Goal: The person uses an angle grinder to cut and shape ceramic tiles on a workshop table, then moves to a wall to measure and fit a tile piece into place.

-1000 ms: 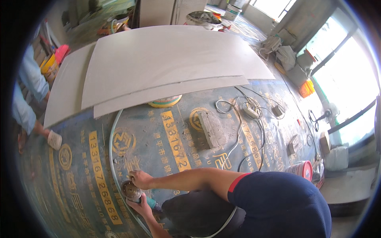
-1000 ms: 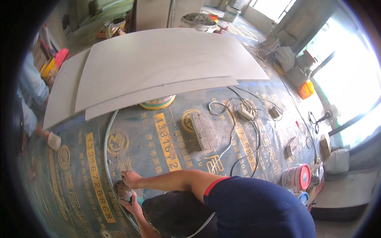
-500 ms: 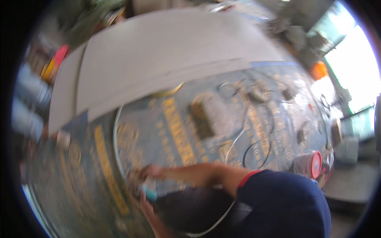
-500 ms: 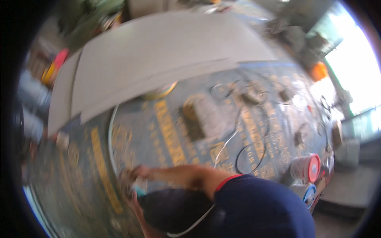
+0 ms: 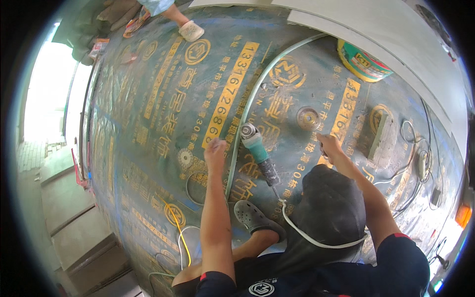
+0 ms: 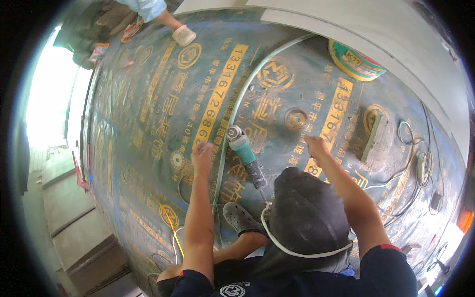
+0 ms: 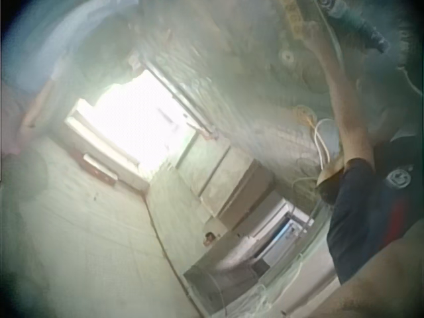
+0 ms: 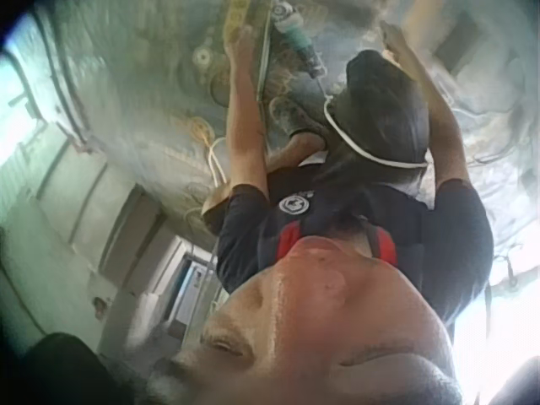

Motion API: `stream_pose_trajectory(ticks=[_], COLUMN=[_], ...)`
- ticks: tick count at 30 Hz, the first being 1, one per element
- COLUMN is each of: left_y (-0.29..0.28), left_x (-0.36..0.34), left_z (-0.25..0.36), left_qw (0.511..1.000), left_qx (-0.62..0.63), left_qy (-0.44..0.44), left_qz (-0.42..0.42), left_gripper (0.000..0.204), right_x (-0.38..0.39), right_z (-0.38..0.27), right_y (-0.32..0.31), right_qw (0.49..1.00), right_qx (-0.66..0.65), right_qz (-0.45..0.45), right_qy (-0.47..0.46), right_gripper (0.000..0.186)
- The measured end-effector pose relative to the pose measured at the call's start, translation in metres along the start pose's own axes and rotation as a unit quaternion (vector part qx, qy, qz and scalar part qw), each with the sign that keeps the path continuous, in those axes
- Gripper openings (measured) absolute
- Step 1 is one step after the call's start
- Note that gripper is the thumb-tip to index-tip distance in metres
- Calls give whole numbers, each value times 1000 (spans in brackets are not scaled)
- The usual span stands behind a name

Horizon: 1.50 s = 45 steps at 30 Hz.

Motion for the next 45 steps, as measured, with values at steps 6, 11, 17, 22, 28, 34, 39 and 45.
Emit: stream_pose_trajectory(ticks=[6,11,17,22,28,34,39,45], left_y=[-175,-182,-216,-179,-281,-184,-123,-37], left_x=[-10,-42,-52,-54,-76,-45,-63,-46], left_z=[-2,-13,-33,-29,-24,58,118,165], left_qw=[874,861,872,838,954,983,944,935], left_qx=[-396,-459,-433,-463,-258,-142,-329,-310], left_qy=[22,-46,-89,-155,-46,-93,19,40], left_qz=[281,212,209,244,144,73,-32,-168], left_gripper=[53,78,87,71,31,17,16,14], right_x=[16,16,24,116,179,306,324,319], right_z=[10,10,2,-47,-169,-107,-93,-188], right_y=[6,-20,37,70,17,-89,-86,-143], right_qw=[990,988,978,895,852,760,756,900], right_qx=[57,73,153,254,392,559,558,299], right_qz=[-42,25,-95,-351,-239,-325,-286,-121], right_qy=[-119,-136,-103,-103,-252,-63,-187,-293], right_gripper=[21,26,35,50,35,50,41,27])
Point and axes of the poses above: each hand's wrist, its own x-axis away from the middle knuckle, its own y-axis out of the palm, z = x × y, the point moved 10 cm from there along -x, towards the middle knuckle, and after that the axes turned 3 degrees about x, right-handed, at the moved point
